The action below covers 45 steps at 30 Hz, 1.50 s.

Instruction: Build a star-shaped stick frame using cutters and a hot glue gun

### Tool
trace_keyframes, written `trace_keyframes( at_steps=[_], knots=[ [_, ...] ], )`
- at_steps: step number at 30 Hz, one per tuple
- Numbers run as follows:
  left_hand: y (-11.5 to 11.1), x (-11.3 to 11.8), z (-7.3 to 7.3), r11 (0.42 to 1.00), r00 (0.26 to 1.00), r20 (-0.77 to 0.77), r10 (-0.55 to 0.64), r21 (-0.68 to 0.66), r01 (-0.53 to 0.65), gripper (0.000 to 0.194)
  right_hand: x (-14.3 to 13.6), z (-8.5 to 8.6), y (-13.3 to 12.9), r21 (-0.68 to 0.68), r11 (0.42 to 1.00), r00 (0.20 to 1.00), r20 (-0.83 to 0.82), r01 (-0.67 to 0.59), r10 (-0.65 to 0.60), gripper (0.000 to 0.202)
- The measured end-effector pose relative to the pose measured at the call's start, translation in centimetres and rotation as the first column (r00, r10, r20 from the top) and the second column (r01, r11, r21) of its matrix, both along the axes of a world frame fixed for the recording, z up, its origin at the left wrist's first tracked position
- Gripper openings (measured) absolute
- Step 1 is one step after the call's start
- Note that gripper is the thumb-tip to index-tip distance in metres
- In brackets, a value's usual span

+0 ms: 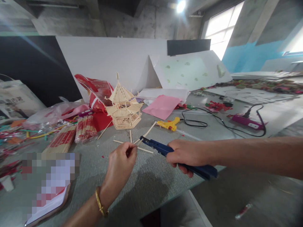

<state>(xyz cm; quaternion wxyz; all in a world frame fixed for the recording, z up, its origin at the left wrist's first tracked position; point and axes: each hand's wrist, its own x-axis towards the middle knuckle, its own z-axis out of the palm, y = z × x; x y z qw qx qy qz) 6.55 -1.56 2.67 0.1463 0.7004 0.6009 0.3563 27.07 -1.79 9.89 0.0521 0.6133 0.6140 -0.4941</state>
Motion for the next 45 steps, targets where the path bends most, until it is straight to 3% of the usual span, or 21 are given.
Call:
trace_keyframes(
  at_steps=[17,31,40,45],
  knots=[
    [0.2,0.0,-0.4,0.998,0.998,-0.064,0.004,0.057,0.0,0.02,0.0,-0.4,0.4,-0.034,0.999,0.999,-0.01,0.036,-0.037,0.007],
    [0.3,-0.1,-0.5,0.998,1.0,-0.024,0.0,0.057,0.001,0.019,0.0,-0.7,0.5,-0.004,1.0,1.0,0.002,0.007,-0.007,0.008],
    [0.4,-0.2,-0.7,0.998,0.999,-0.032,0.009,0.07,-0.007,0.02,-0.4,-0.9,0.8,0.063,0.997,0.999,0.026,-0.04,0.038,0.009],
    [0.4,-0.2,-0.2,0.997,0.997,-0.076,0.021,0.082,-0.014,0.021,-0.5,-1.2,1.1,0.116,0.991,0.996,0.068,-0.071,0.063,0.014]
  ],
)
